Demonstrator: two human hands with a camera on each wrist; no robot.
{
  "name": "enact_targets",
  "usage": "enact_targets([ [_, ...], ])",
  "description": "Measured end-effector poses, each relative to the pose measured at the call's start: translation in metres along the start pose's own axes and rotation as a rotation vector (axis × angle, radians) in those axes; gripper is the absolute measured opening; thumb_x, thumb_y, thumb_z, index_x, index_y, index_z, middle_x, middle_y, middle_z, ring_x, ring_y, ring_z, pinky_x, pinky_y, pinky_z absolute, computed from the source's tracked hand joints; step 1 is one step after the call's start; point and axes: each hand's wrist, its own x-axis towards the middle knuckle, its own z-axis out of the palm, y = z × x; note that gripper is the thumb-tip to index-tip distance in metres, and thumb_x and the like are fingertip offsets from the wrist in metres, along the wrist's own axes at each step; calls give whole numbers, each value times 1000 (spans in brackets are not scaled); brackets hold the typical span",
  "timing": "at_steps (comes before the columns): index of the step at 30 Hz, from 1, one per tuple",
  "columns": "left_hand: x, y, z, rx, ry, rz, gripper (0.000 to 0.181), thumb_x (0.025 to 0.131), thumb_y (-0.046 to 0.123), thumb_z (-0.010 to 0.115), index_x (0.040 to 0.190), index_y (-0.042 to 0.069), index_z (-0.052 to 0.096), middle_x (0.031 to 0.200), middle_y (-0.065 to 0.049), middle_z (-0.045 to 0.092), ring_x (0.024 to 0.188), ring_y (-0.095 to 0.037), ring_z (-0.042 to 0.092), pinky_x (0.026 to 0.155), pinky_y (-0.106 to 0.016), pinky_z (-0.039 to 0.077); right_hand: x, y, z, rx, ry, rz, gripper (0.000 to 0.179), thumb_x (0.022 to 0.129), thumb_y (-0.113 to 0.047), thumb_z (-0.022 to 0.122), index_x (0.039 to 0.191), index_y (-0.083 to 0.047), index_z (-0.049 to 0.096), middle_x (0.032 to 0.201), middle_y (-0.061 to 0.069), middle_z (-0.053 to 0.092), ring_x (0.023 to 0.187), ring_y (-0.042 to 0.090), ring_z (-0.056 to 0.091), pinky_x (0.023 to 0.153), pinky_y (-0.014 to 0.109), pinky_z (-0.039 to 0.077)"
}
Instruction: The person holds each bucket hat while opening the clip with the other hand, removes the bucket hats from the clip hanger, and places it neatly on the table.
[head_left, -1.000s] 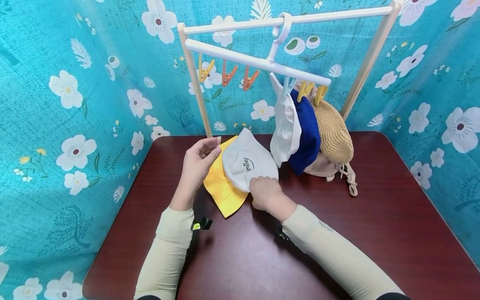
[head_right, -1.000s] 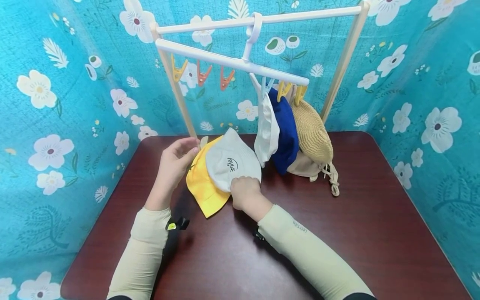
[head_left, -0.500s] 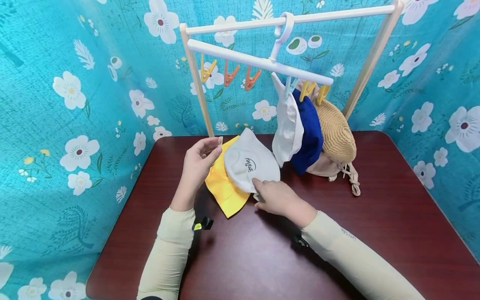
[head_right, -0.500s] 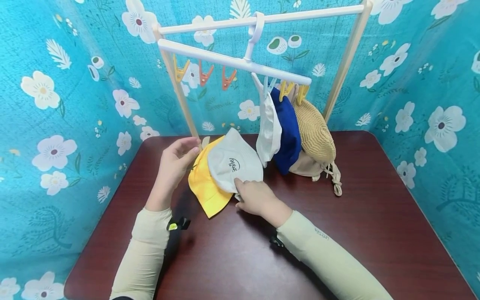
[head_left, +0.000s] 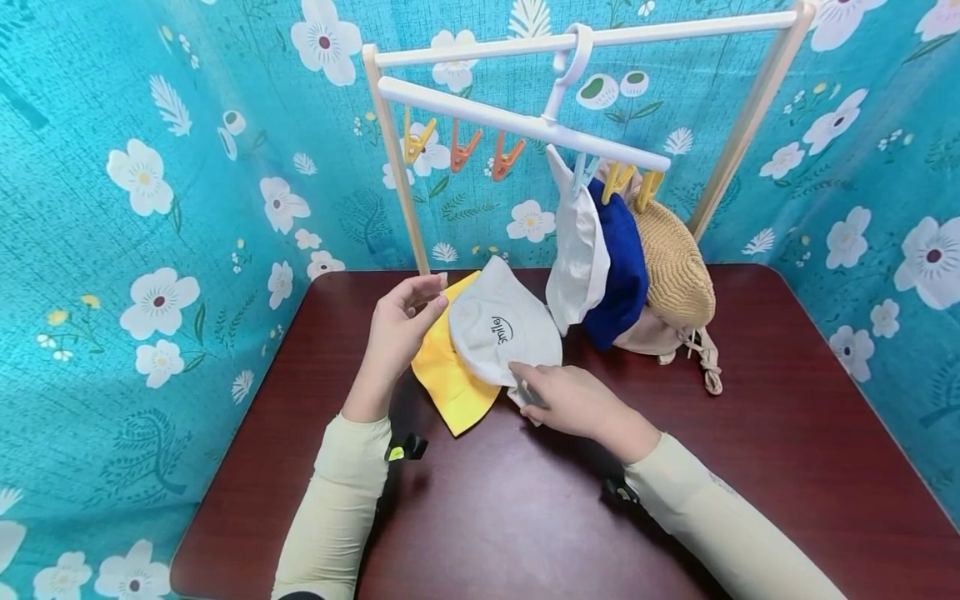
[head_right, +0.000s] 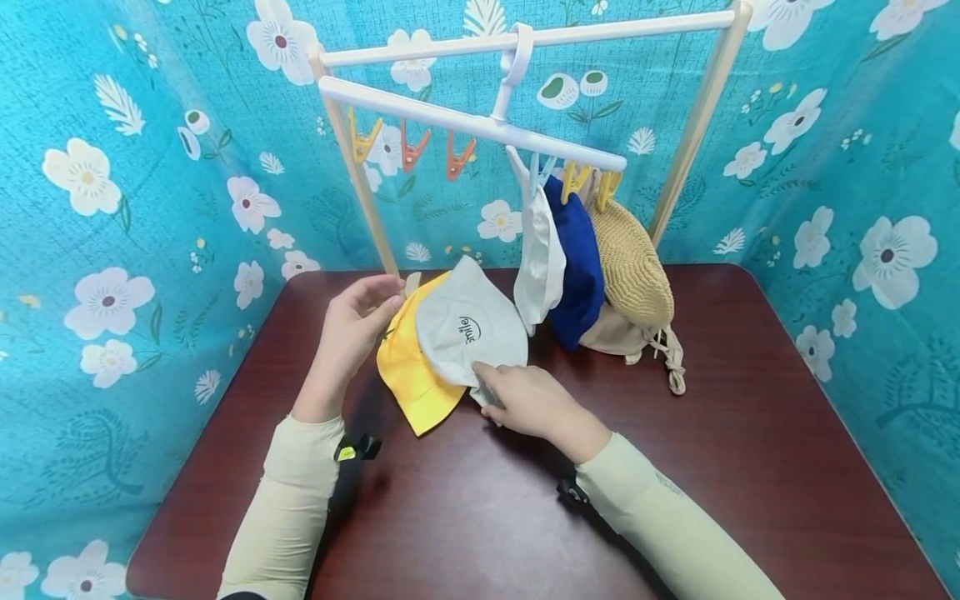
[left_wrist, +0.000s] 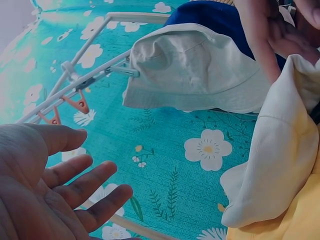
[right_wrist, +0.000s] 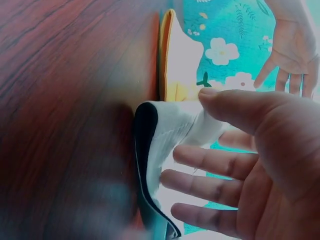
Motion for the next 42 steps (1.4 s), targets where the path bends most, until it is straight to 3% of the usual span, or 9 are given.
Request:
enact_targets([
  [8, -12, 32, 3, 4, -21, 17, 35, 99, 11, 69, 132, 0, 65, 132, -17, 68, 124, -29, 62, 108, -59, 40, -12, 11, -8, 20, 110, -5, 55, 93, -34, 76, 141, -12, 60, 113, 5, 74, 94, 22, 72, 79, 42, 57],
  [17, -12, 36, 5, 32, -22, 30, 35, 98, 11, 69, 132, 2, 66, 131, -16, 68, 124, -31, 61, 108, -58, 41, -20, 24, -16, -11, 166, 12, 42, 95, -35, 72, 131, -13, 68, 115, 4, 73, 97, 21, 72, 83, 43, 57],
  [20, -11, 34, 7, 37, -24, 31, 35, 98, 11, 70, 131, 2, 66, 132, -15, 68, 125, -32, 60, 109, -59, 40, -23, 26, -19, -12, 171, 9, 38, 96, -35, 72, 127, -12, 71, 113, 3, 73, 96, 20, 71, 83, 42, 57],
  [24, -5, 19, 9, 37, -19, 28, 36, 97, 12, 71, 132, 3, 66, 133, -14, 68, 126, -33, 59, 111, -61, 38, -25, 30, -24, -14, 180, 22, 37, 95, -36, 72, 124, -12, 72, 109, 2, 73, 92, 19, 70, 80, 42, 57],
  [29, 1, 1, 9, 32, -28, 37, 39, 97, 17, 72, 134, 5, 66, 136, -12, 67, 127, -33, 59, 111, -60, 39, -28, 34, -27, -23, 189, 121, 35, 95, -34, 71, 123, -12, 73, 107, 3, 73, 88, 21, 70, 75, 44, 56],
  [35, 0, -2, 9, 35, -39, 56, 37, 97, 24, 73, 131, 11, 68, 140, -3, 65, 129, -26, 60, 112, -55, 40, -29, 36, -30, 34, 170, 261, 32, 96, -36, 70, 120, -14, 74, 109, 4, 74, 95, 24, 72, 74, 48, 56],
  [42, -6, -2, 13, 60, -56, 68, 32, 97, 30, 73, 126, 15, 71, 128, 0, 70, 125, -18, 62, 115, -56, 38, -28, 38, -30, 69, 157, 319, 33, 96, -37, 69, 120, -15, 74, 108, 3, 75, 94, 23, 71, 71, 48, 55],
])
